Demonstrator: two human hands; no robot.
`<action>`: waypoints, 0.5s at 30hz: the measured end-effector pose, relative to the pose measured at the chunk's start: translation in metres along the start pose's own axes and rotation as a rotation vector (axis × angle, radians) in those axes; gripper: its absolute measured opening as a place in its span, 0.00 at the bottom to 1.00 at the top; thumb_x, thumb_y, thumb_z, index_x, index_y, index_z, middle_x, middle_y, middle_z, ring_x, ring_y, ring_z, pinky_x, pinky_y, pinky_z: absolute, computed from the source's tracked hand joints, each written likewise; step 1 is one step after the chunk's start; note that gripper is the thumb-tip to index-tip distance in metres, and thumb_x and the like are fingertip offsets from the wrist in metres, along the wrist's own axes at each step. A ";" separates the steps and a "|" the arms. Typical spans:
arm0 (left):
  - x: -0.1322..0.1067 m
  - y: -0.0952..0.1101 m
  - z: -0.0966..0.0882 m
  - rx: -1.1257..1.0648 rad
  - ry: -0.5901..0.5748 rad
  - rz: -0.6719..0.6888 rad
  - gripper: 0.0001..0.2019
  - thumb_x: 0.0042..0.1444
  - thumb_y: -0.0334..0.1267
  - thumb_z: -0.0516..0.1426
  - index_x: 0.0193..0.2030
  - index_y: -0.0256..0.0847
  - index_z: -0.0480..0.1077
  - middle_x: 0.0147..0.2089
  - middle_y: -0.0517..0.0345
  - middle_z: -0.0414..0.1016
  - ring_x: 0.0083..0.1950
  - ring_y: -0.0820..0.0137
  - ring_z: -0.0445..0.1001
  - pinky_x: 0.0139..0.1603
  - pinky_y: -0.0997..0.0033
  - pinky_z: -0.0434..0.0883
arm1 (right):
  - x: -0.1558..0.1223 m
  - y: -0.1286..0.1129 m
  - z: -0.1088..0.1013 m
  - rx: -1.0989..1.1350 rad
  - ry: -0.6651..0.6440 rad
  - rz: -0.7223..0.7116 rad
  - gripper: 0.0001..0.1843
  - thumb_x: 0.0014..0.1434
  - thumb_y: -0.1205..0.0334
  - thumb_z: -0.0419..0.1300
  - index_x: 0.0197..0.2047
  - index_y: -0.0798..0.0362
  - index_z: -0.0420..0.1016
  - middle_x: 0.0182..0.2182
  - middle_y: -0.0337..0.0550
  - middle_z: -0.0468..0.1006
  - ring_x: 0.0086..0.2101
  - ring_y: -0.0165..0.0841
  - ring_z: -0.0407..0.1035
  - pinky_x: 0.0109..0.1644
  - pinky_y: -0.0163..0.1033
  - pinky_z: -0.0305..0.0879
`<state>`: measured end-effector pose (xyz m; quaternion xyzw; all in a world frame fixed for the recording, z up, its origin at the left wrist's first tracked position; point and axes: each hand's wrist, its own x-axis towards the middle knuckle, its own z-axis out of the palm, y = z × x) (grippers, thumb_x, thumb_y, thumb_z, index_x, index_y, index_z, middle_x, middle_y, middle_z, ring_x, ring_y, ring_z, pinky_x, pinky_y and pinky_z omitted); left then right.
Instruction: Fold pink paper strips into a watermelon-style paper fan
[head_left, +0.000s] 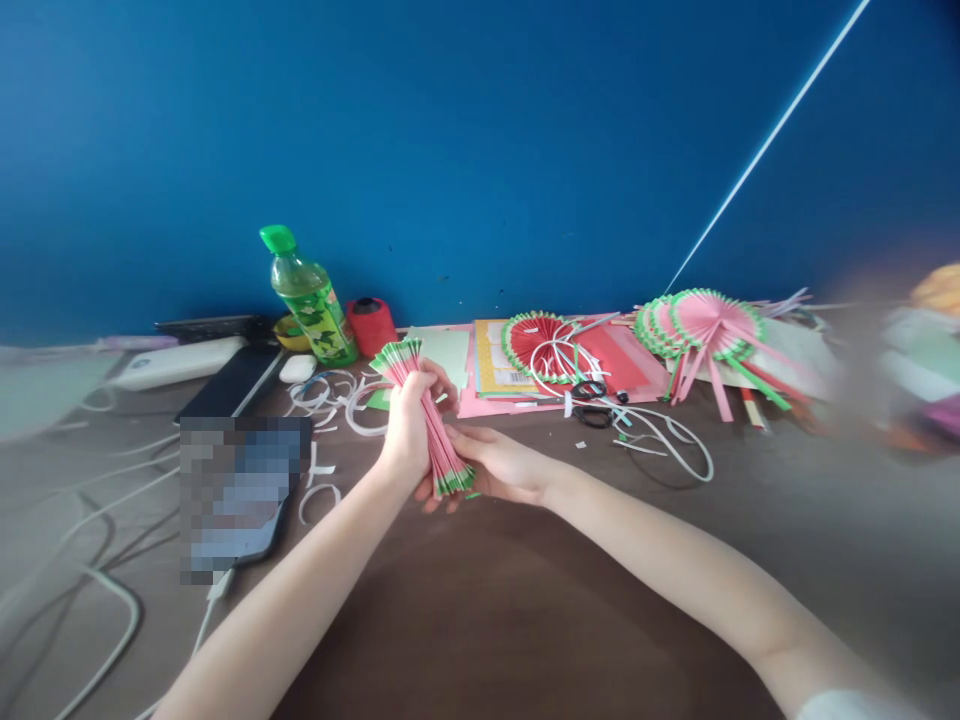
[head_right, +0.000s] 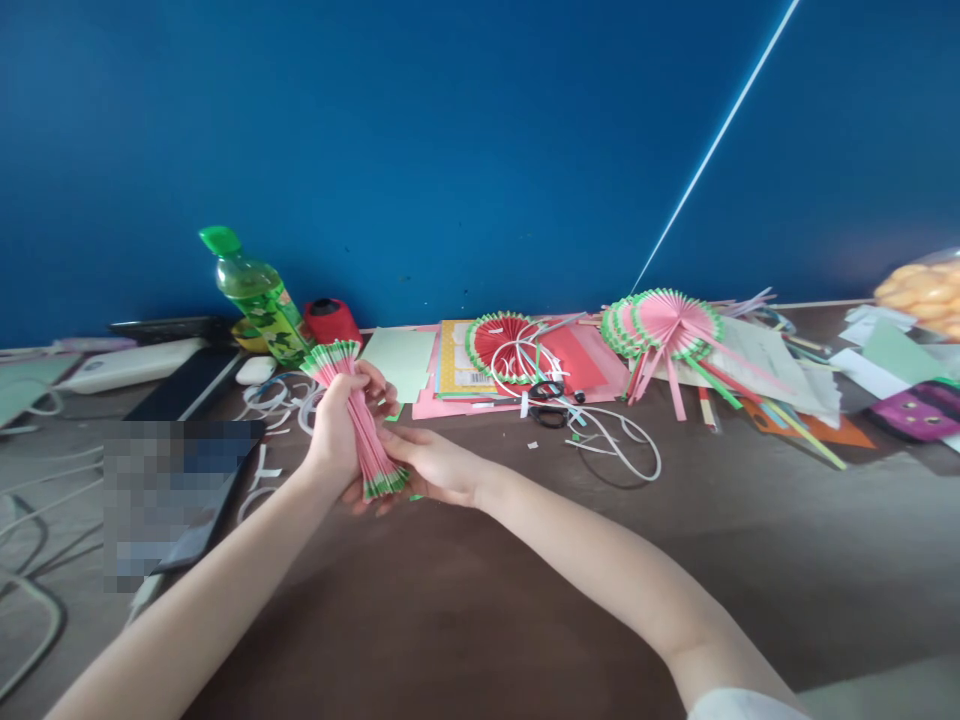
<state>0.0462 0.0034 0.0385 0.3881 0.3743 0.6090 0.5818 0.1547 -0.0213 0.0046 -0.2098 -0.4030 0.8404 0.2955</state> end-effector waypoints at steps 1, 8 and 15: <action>0.000 0.000 0.001 0.003 -0.011 0.009 0.04 0.43 0.34 0.51 0.21 0.39 0.60 0.22 0.64 0.60 0.24 0.78 0.64 0.25 0.79 0.63 | 0.000 0.002 0.000 0.002 0.004 -0.008 0.20 0.58 0.48 0.54 0.44 0.55 0.66 0.22 0.41 0.76 0.25 0.32 0.73 0.30 0.38 0.68; 0.001 0.004 0.005 -0.122 -0.080 -0.034 0.09 0.46 0.36 0.53 0.21 0.40 0.56 0.13 0.70 0.44 0.14 0.81 0.48 0.16 0.79 0.50 | 0.001 0.006 0.001 -0.042 0.155 -0.065 0.19 0.53 0.44 0.58 0.31 0.54 0.65 0.16 0.33 0.68 0.19 0.26 0.65 0.26 0.33 0.61; 0.004 0.007 0.004 -0.121 -0.116 -0.036 0.23 0.49 0.43 0.59 0.15 0.40 0.49 0.13 0.69 0.45 0.14 0.82 0.49 0.17 0.78 0.53 | 0.000 0.000 -0.003 -0.119 0.129 -0.052 0.22 0.52 0.41 0.57 0.28 0.55 0.65 0.17 0.34 0.67 0.20 0.25 0.62 0.25 0.32 0.56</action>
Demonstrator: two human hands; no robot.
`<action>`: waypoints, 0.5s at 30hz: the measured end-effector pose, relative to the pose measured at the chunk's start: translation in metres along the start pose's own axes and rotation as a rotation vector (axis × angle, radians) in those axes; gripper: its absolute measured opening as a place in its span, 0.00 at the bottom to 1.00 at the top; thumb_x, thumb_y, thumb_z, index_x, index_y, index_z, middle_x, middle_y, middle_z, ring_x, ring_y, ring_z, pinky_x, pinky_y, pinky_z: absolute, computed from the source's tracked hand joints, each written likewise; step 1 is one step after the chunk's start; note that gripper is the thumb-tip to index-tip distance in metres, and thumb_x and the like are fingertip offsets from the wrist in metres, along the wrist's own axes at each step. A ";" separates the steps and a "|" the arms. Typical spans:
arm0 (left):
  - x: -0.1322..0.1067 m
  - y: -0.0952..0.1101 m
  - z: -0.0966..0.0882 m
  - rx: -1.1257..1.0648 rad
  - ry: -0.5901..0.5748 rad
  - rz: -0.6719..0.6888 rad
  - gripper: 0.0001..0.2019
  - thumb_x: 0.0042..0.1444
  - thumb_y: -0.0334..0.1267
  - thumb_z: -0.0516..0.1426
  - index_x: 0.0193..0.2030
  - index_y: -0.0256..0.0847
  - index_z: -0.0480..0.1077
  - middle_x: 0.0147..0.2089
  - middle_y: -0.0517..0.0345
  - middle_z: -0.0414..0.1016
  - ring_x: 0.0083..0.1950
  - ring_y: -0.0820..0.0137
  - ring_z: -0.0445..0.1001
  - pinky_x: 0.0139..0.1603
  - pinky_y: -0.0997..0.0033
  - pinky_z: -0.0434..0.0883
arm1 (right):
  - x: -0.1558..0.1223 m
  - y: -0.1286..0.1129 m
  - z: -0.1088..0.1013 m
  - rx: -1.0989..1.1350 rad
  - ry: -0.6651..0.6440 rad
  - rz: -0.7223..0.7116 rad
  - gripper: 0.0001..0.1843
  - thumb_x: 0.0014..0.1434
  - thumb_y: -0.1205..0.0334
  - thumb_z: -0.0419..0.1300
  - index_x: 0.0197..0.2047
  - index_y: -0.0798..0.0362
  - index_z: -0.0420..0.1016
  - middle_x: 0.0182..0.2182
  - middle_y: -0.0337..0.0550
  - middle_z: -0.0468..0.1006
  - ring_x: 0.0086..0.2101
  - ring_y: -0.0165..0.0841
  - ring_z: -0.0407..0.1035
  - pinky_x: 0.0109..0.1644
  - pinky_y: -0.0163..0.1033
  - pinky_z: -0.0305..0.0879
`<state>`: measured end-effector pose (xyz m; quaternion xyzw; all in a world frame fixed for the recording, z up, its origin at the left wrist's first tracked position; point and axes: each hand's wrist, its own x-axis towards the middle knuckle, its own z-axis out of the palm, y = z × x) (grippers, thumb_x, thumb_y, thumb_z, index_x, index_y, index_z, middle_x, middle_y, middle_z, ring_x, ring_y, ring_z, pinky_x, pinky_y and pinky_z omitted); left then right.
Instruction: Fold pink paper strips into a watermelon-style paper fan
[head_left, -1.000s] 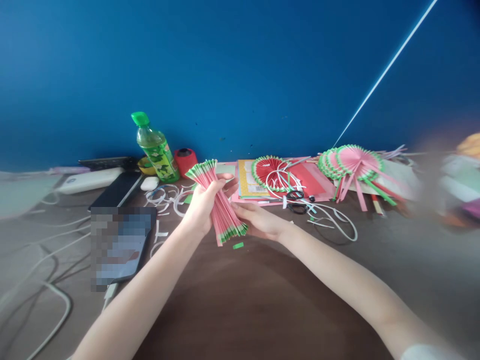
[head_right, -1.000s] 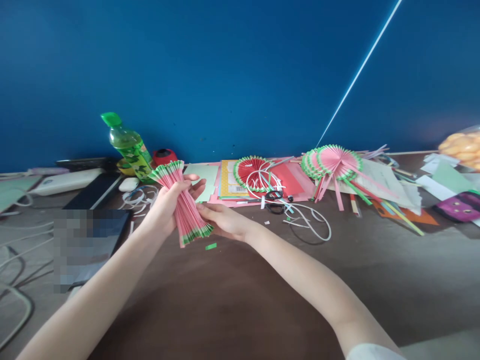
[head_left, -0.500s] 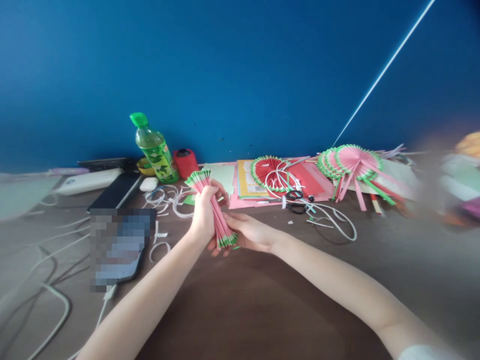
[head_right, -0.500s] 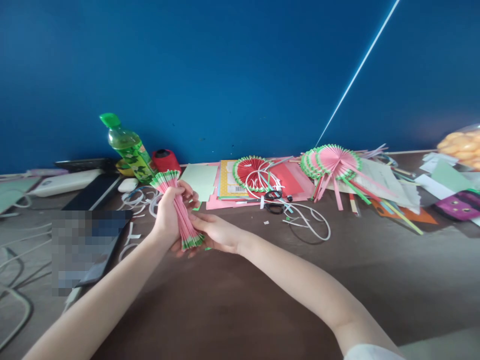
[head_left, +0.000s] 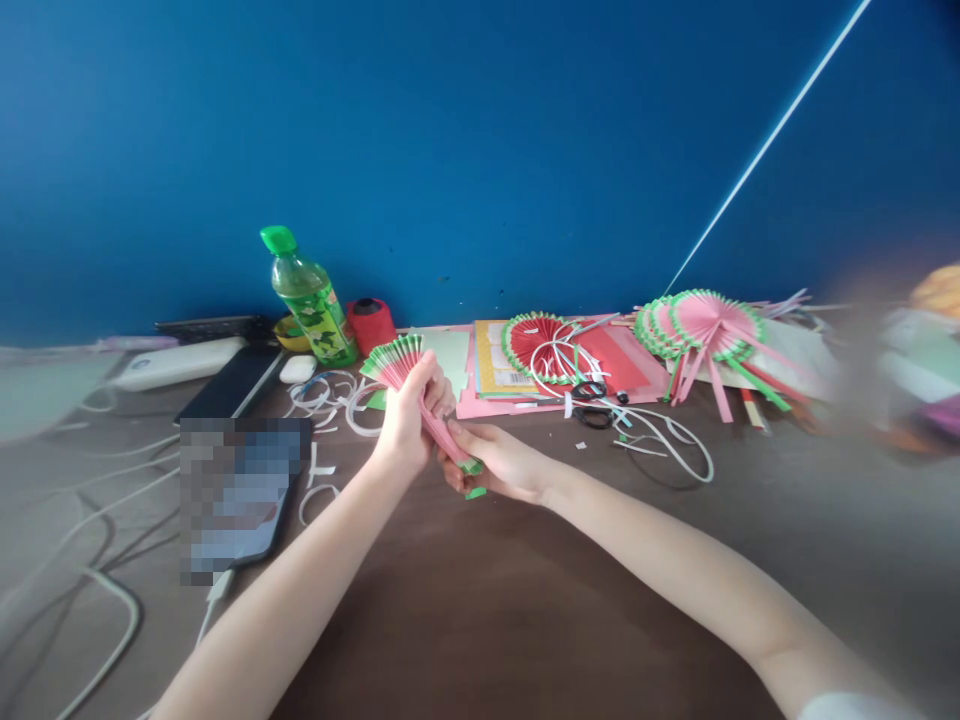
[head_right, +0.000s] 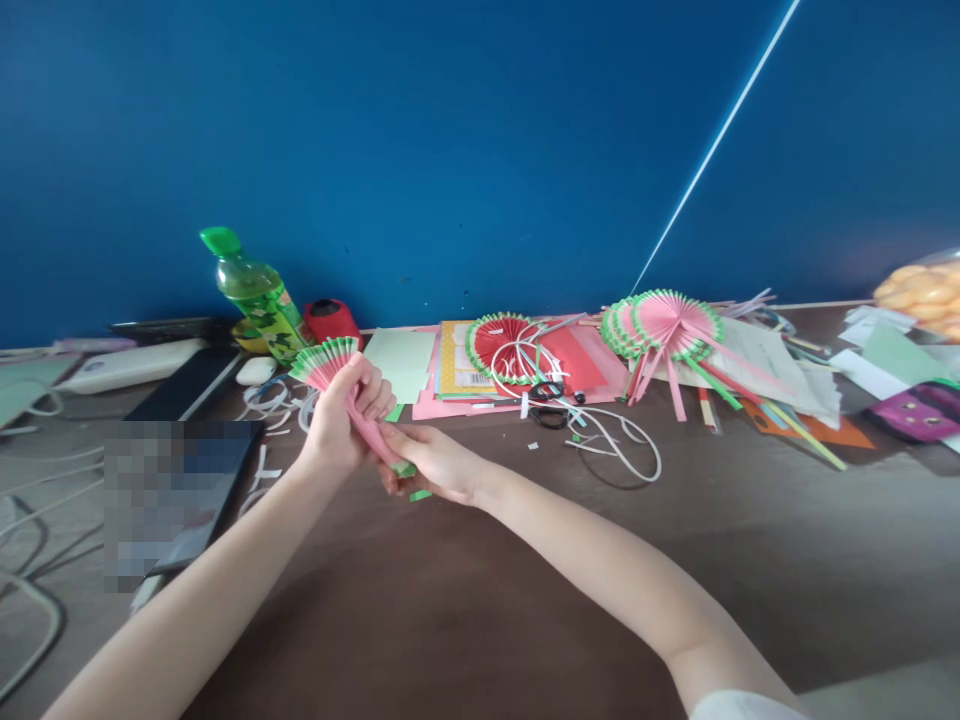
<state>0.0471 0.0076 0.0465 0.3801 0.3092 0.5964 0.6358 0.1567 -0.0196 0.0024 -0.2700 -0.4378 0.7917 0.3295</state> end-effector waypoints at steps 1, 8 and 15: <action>0.002 0.000 -0.001 -0.025 0.011 -0.017 0.22 0.48 0.44 0.60 0.16 0.39 0.51 0.13 0.69 0.47 0.15 0.82 0.50 0.17 0.78 0.54 | 0.000 -0.002 -0.001 -0.028 0.013 -0.029 0.22 0.53 0.42 0.57 0.28 0.55 0.64 0.17 0.33 0.67 0.20 0.24 0.62 0.24 0.32 0.56; 0.013 -0.010 -0.009 -0.175 0.199 -0.206 0.09 0.46 0.34 0.62 0.25 0.36 0.64 0.23 0.63 0.66 0.28 0.77 0.71 0.32 0.77 0.68 | 0.004 -0.006 -0.012 -0.507 0.344 -0.231 0.19 0.59 0.43 0.48 0.29 0.51 0.58 0.14 0.30 0.66 0.12 0.23 0.56 0.17 0.31 0.48; 0.010 -0.012 -0.007 -0.191 0.179 -0.195 0.08 0.46 0.28 0.57 0.23 0.37 0.61 0.21 0.64 0.64 0.26 0.77 0.68 0.36 0.75 0.68 | 0.004 -0.004 -0.015 -0.673 0.402 -0.261 0.20 0.60 0.44 0.47 0.28 0.51 0.57 0.14 0.29 0.65 0.12 0.22 0.53 0.19 0.30 0.49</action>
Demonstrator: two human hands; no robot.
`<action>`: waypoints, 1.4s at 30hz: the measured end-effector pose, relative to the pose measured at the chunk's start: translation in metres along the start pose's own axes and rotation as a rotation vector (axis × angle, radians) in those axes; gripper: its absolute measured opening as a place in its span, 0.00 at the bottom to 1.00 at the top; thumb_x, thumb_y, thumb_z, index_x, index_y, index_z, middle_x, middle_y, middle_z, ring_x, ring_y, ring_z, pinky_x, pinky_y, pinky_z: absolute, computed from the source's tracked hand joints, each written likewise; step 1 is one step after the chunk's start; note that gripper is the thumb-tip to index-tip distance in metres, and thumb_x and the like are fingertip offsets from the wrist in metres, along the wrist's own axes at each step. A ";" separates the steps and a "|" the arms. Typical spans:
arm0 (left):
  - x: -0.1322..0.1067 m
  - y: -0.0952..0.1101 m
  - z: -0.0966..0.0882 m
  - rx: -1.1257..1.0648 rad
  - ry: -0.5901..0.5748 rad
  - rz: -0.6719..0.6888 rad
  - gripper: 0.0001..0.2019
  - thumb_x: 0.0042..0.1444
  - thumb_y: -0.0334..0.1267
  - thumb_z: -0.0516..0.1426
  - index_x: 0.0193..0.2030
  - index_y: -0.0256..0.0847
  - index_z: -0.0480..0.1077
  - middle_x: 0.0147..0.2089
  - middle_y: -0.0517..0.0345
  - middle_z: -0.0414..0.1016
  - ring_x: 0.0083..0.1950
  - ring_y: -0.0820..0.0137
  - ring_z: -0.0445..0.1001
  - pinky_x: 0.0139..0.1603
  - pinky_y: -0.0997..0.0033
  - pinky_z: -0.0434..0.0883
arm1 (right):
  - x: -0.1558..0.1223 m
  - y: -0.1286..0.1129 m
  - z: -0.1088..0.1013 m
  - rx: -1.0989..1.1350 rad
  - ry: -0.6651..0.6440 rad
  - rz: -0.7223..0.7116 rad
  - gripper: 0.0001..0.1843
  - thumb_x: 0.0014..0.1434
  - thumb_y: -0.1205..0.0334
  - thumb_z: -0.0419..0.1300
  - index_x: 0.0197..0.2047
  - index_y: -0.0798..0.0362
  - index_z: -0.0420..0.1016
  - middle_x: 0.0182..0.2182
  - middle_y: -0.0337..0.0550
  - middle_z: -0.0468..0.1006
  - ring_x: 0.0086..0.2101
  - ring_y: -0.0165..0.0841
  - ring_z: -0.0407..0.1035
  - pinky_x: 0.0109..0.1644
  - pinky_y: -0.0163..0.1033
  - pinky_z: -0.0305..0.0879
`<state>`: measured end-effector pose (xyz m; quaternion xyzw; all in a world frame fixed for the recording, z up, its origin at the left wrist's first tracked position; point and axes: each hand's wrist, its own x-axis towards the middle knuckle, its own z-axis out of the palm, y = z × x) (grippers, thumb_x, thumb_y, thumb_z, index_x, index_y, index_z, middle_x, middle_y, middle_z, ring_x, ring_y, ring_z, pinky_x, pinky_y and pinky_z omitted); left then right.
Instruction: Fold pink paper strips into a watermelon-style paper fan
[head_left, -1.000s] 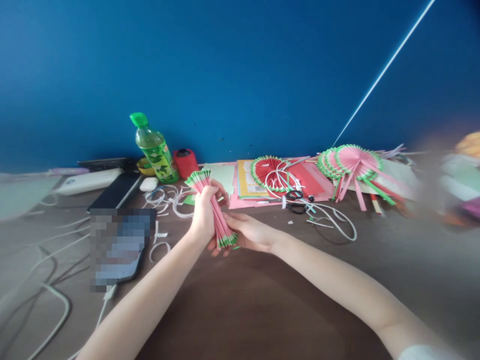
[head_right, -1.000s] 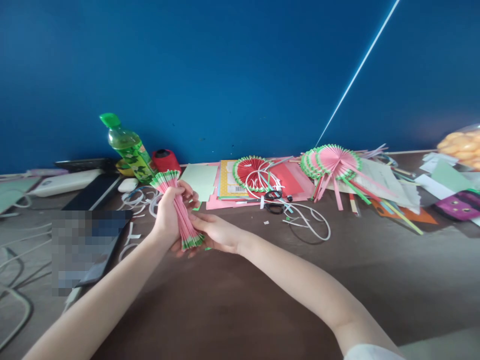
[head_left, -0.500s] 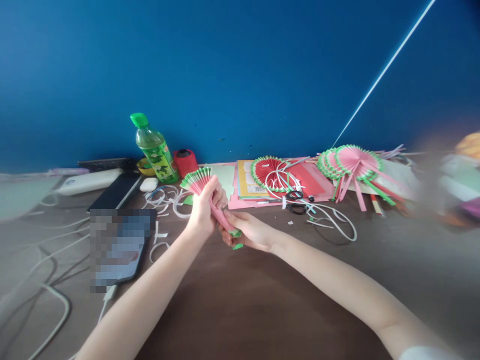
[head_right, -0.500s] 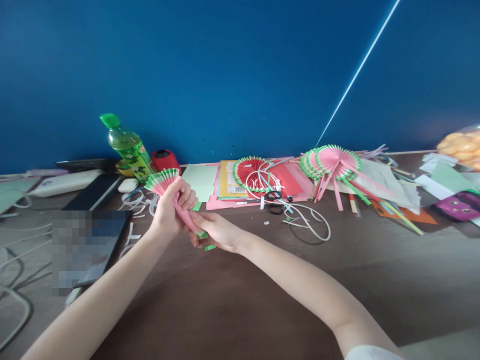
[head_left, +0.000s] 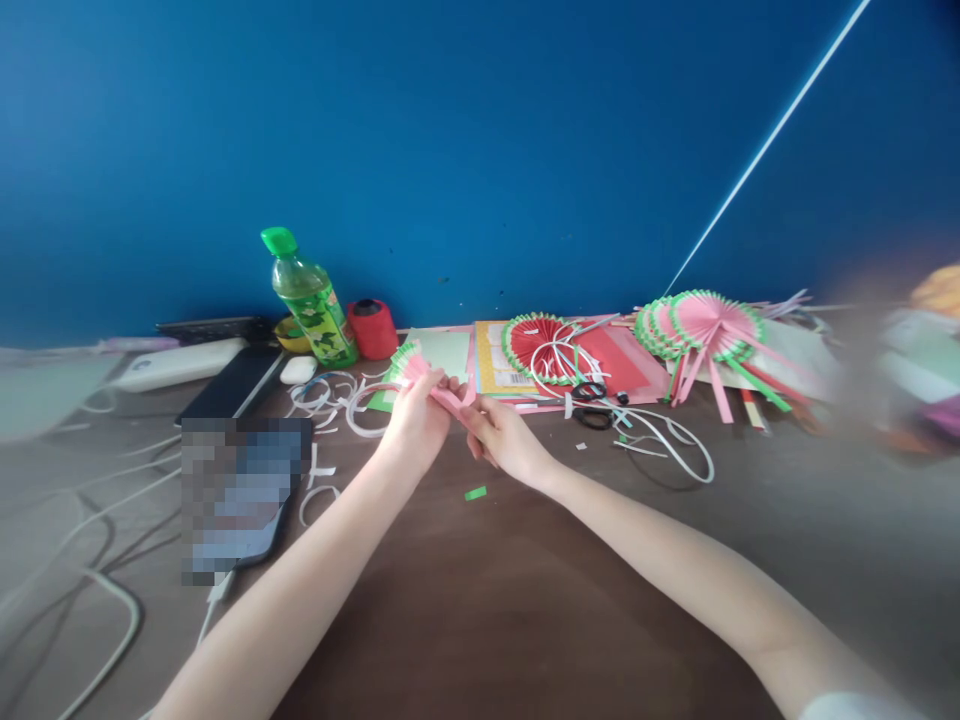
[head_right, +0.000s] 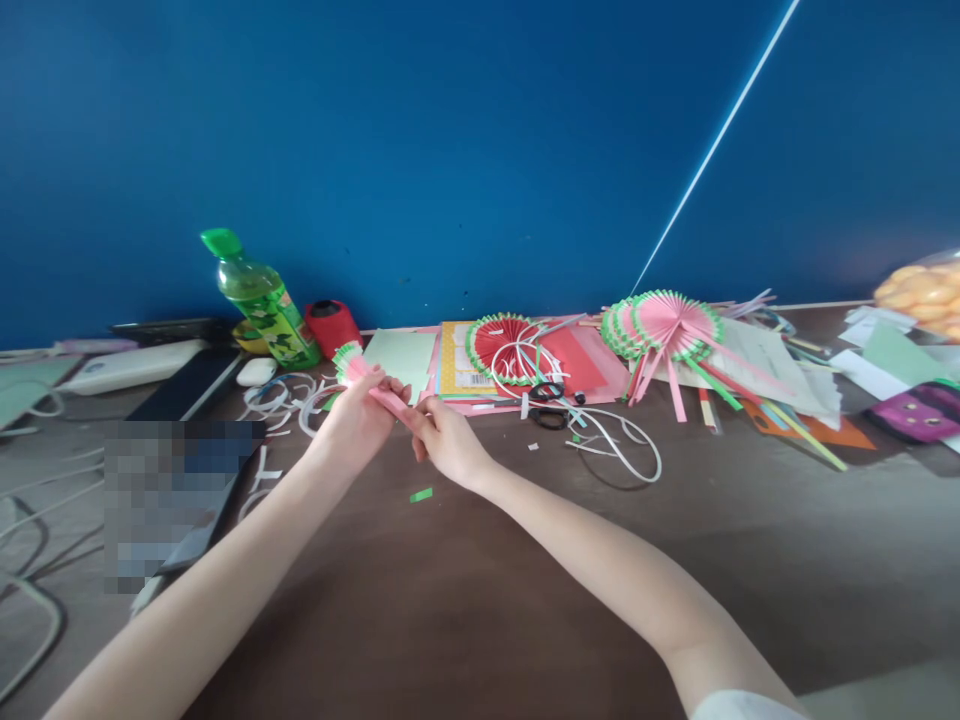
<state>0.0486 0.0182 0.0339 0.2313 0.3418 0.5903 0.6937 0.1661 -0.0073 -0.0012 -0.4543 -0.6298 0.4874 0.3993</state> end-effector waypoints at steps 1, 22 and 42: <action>-0.001 0.002 0.000 -0.004 -0.020 0.002 0.07 0.46 0.28 0.57 0.24 0.37 0.60 0.21 0.65 0.63 0.25 0.78 0.67 0.34 0.75 0.67 | 0.000 0.000 0.000 0.014 -0.020 -0.005 0.19 0.60 0.44 0.47 0.28 0.51 0.57 0.14 0.29 0.65 0.12 0.22 0.53 0.19 0.30 0.48; 0.007 0.014 -0.003 -0.112 -0.094 0.047 0.15 0.57 0.46 0.53 0.27 0.36 0.63 0.16 0.69 0.53 0.18 0.81 0.57 0.24 0.79 0.61 | 0.001 0.003 0.002 0.034 -0.097 0.024 0.16 0.63 0.54 0.45 0.33 0.55 0.66 0.13 0.30 0.64 0.11 0.21 0.54 0.16 0.29 0.49; 0.004 0.019 -0.004 -0.132 0.058 0.045 0.24 0.62 0.51 0.42 0.19 0.39 0.50 0.13 0.71 0.42 0.11 0.83 0.42 0.11 0.80 0.42 | -0.004 0.007 0.010 0.233 -0.369 0.124 0.14 0.62 0.54 0.48 0.32 0.56 0.66 0.16 0.30 0.62 0.13 0.20 0.52 0.17 0.28 0.49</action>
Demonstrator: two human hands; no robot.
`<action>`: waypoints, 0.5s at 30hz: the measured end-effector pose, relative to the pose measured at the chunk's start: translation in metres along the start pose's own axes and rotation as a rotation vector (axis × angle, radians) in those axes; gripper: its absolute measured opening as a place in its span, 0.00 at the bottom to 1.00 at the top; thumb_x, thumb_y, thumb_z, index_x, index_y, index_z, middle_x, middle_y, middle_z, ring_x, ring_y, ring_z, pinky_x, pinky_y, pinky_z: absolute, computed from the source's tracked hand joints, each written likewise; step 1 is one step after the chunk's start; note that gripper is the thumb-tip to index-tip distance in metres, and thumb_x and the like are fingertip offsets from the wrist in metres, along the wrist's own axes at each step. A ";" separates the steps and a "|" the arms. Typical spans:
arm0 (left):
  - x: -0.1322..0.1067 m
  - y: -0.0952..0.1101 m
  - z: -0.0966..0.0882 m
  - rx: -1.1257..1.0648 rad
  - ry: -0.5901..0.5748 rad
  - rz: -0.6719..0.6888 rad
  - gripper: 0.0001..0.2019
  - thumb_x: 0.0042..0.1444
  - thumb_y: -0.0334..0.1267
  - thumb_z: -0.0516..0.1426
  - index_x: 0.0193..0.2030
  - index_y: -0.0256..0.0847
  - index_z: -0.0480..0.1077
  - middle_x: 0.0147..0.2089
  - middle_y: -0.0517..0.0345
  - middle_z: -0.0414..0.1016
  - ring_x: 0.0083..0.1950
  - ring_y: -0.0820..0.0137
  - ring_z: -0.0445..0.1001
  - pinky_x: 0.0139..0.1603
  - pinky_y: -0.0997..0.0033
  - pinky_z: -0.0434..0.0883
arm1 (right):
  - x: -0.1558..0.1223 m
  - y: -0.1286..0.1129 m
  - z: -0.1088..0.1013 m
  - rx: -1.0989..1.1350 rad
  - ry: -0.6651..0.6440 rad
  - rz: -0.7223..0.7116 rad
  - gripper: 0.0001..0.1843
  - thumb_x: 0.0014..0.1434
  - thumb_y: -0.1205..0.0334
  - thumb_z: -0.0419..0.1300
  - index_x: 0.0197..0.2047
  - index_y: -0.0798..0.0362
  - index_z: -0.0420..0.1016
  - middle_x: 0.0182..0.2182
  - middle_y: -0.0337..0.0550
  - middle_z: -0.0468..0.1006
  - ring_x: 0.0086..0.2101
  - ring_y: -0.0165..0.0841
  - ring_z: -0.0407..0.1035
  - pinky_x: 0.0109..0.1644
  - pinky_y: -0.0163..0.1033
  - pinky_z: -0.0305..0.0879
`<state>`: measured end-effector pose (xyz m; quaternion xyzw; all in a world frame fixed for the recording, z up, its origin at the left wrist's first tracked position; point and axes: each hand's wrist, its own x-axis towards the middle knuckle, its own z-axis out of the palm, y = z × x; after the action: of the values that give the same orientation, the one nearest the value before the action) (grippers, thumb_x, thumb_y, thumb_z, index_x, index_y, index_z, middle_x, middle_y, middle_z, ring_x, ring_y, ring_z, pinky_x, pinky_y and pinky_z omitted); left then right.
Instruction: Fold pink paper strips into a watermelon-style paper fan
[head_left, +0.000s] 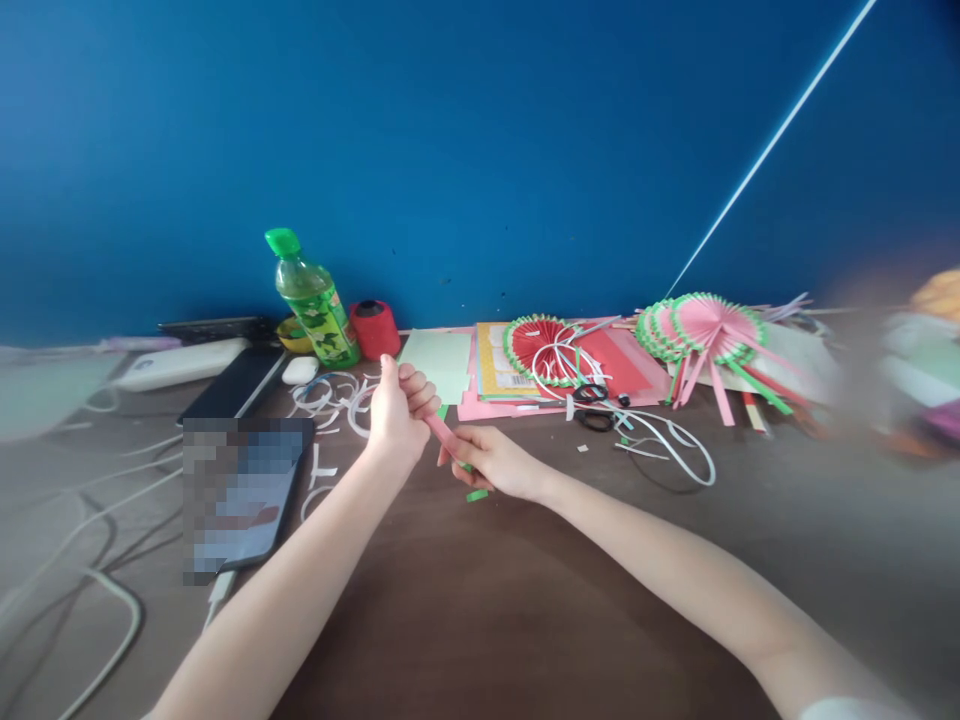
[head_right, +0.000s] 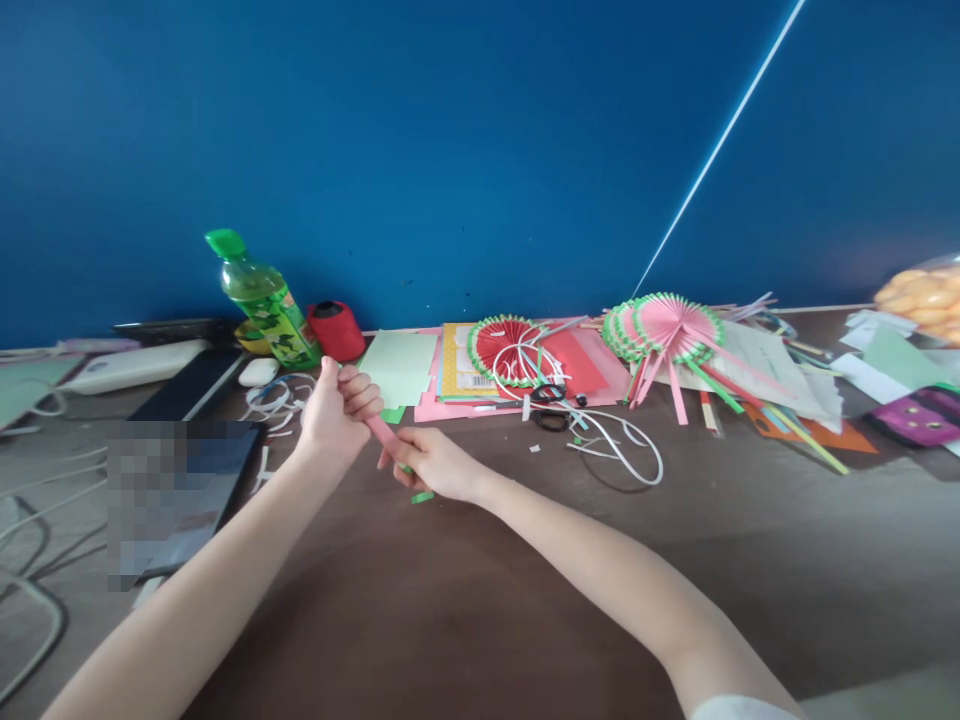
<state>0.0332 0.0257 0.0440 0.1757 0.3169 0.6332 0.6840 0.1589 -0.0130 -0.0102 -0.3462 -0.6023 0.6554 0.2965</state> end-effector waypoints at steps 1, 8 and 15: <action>-0.001 0.000 0.001 0.004 0.000 0.000 0.24 0.62 0.51 0.42 0.19 0.39 0.50 0.13 0.71 0.41 0.11 0.83 0.42 0.11 0.80 0.42 | -0.001 0.000 0.001 -0.003 0.018 -0.006 0.14 0.62 0.55 0.48 0.31 0.56 0.65 0.15 0.30 0.61 0.14 0.20 0.52 0.18 0.28 0.48; -0.002 0.001 0.002 -0.013 0.018 -0.020 0.24 0.62 0.51 0.42 0.18 0.39 0.49 0.13 0.71 0.41 0.11 0.83 0.42 0.11 0.80 0.43 | -0.001 0.000 0.005 -0.070 0.124 -0.103 0.14 0.61 0.58 0.49 0.28 0.56 0.66 0.13 0.30 0.61 0.15 0.21 0.53 0.19 0.29 0.49; 0.002 -0.003 0.000 -0.045 -0.035 -0.040 0.24 0.55 0.55 0.51 0.19 0.39 0.53 0.14 0.71 0.43 0.13 0.83 0.45 0.13 0.81 0.50 | -0.001 -0.009 -0.008 -0.020 0.063 0.003 0.15 0.60 0.54 0.50 0.36 0.56 0.70 0.12 0.29 0.64 0.10 0.20 0.51 0.14 0.28 0.46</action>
<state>0.0352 0.0269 0.0419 0.1647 0.2940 0.6233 0.7057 0.1653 -0.0082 -0.0016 -0.3705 -0.5987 0.6384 0.3110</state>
